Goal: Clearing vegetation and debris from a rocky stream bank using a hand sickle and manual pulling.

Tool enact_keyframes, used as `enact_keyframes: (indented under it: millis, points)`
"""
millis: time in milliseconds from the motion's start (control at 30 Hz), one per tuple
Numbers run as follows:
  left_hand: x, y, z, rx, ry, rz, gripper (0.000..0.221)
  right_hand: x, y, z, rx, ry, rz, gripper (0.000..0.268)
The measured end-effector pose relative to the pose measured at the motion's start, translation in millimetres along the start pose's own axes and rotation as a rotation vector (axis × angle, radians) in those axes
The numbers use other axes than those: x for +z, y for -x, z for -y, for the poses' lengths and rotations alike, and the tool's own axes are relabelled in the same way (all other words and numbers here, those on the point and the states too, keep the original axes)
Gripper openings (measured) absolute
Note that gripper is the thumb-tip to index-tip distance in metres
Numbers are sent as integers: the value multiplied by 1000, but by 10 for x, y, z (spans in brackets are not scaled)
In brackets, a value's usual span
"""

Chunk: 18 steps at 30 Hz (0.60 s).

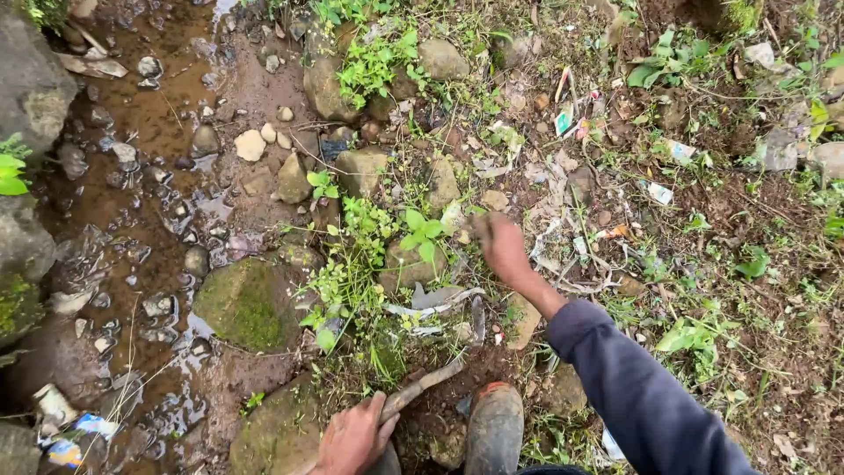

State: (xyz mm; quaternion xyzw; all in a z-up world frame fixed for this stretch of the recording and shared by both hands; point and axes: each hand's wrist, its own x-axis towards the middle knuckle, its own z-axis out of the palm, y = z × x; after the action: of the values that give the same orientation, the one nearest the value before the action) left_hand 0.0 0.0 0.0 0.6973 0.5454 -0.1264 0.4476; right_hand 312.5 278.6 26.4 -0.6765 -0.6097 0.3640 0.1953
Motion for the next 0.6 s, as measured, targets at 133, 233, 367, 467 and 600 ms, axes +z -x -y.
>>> enact_keyframes:
  millis: [133, 233, 367, 467, 600]
  points:
    - [-11, 18, -30, 18, -12, 36, 35, -185, -330, -631, -138, -7, -444, 36]
    - [28, 24, -45, -8, -5, -56, 31, -223, -334, -344, -146, 111, -141, 17]
    - [127, -12, 69, 146, -61, -354, 40, -49, -435, 41, -112, 355, 62, 57]
    - [204, 27, 180, 118, -41, -325, 44, -14, -544, 5, -181, 406, 54, 46]
    - [247, 61, 204, -10, 31, -185, 50, -166, -686, -47, -228, 350, 43, 18]
